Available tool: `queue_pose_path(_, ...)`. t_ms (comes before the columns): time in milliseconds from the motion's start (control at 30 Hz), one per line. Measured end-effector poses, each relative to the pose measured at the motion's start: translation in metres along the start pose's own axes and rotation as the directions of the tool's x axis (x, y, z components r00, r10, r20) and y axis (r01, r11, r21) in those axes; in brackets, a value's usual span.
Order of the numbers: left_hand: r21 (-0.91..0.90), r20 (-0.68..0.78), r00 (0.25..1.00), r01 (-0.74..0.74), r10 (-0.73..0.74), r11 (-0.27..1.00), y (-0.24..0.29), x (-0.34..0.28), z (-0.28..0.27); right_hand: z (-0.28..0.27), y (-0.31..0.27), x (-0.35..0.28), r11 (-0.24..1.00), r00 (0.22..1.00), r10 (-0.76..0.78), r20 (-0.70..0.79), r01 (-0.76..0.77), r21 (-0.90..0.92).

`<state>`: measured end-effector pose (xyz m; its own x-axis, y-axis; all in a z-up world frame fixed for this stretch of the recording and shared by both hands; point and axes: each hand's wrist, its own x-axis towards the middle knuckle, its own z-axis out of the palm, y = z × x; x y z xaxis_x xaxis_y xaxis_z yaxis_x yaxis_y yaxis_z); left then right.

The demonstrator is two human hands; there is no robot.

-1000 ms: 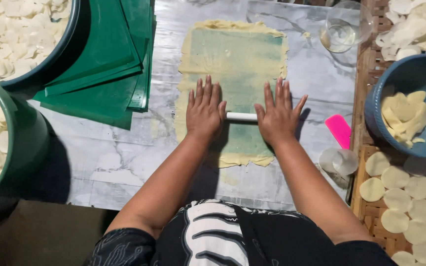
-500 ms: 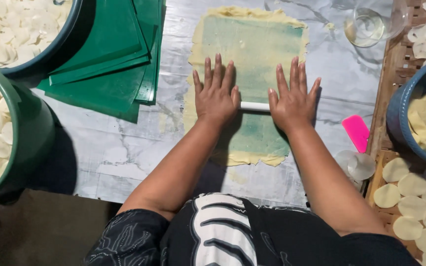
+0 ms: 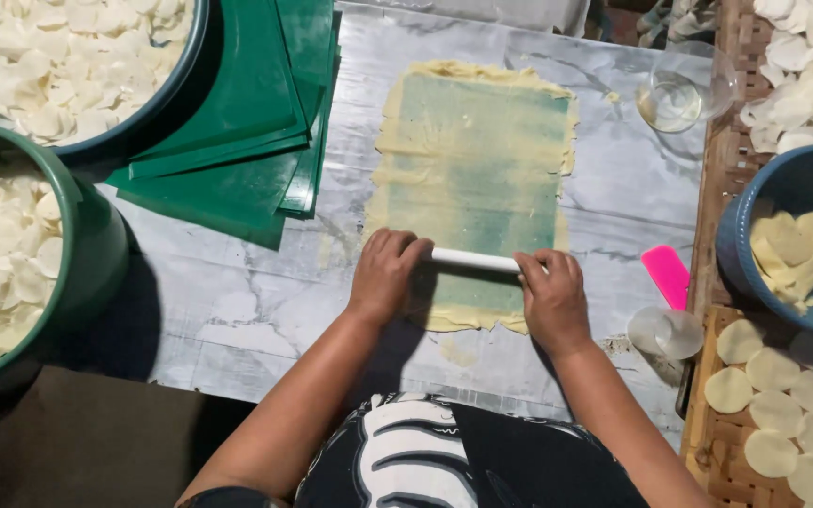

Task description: The recorder is rolling out thin sheets of dough on a work mat using a small rolling pin.

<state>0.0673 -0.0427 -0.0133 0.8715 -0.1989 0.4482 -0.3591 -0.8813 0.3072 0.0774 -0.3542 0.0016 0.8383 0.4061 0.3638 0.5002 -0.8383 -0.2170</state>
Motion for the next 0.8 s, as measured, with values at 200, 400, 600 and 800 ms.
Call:
queue_pose_path(200,0.12,-0.186,0.972,-0.122,0.143,0.985,-0.028,0.084,0.016,-0.006,0.033,0.077,0.996,0.988,-0.08,-0.134,0.074,-0.048)
queue_pose_path(400,0.036,0.182,0.982,0.034,-0.04,0.999,-0.001,0.127,0.043,0.01,0.026,0.11,0.968,0.963,0.243,0.114,-0.233,-0.097)
queue_pose_path(600,0.106,0.329,0.92,0.189,-0.214,0.976,-0.001,0.191,0.051,0.035,0.057,0.165,0.95,0.964,0.261,0.051,-0.247,-0.192)
queue_pose_path(800,0.171,0.413,0.857,0.26,-0.309,0.95,-0.028,0.245,0.086,0.04,0.083,0.223,0.927,0.894,0.368,0.253,-0.332,-0.176)
